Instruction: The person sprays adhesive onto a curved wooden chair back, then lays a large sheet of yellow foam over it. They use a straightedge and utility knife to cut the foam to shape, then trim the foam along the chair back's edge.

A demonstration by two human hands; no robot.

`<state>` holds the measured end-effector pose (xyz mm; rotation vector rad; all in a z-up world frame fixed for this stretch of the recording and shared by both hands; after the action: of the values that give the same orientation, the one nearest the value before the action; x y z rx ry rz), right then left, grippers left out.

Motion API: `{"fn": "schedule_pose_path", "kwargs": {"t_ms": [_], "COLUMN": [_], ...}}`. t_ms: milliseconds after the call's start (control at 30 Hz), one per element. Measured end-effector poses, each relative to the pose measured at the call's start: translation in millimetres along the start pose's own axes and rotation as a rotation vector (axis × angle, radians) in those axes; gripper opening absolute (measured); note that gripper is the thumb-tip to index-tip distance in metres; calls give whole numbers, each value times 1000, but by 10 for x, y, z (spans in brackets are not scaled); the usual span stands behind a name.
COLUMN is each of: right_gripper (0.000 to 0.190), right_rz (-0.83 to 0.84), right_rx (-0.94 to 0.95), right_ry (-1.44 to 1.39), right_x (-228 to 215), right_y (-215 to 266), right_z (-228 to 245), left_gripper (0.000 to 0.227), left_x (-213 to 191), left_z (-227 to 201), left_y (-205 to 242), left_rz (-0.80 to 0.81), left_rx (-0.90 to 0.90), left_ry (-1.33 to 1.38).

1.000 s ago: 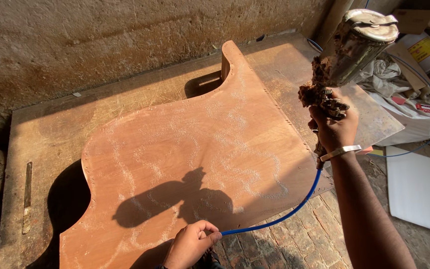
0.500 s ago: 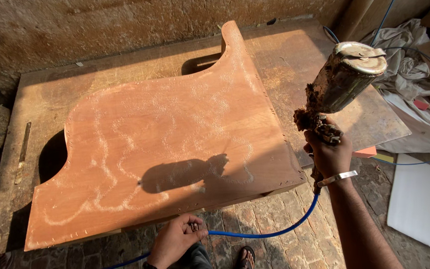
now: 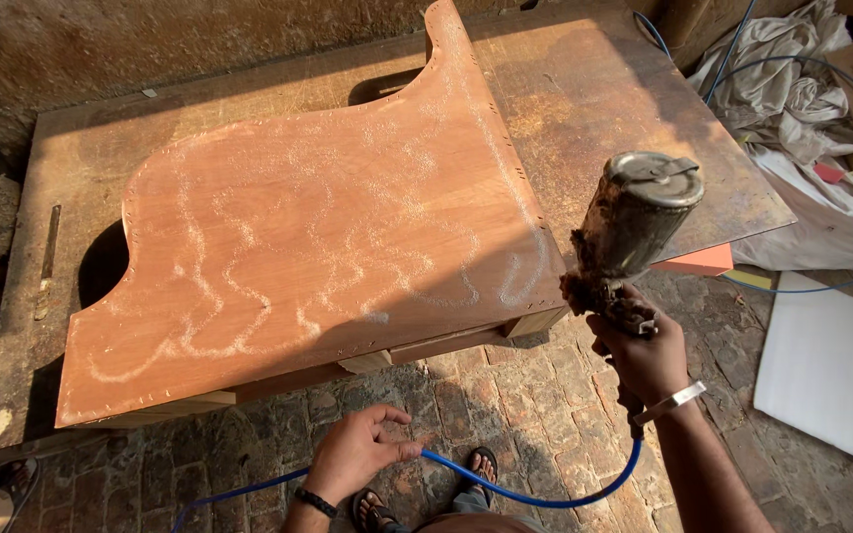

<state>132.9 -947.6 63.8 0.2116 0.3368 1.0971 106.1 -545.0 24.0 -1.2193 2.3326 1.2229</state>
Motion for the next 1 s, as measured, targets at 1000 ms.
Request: {"fn": "schedule_pose_path", "kwargs": {"t_ms": [1000], "right_gripper": [27], "right_rz": [-158], "right_rx": [-332], "right_ry": [-121], "right_x": [308], "right_y": [-270], "right_z": [751], "left_gripper": [38], "left_x": [-448], "left_z": [376], "left_y": [5], "left_rz": [-137], "left_rx": [50], "left_ry": [196]}}
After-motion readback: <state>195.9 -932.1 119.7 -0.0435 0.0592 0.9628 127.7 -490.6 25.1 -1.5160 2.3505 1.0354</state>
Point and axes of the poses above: each hand's wrist, its own y-axis away from the middle knuckle, its own x-axis out of the palm, z = x × y, the point moved 3 cm from there along -y, towards the middle knuckle, and after that the axes turned 8 degrees about x, right-handed, at the moved point
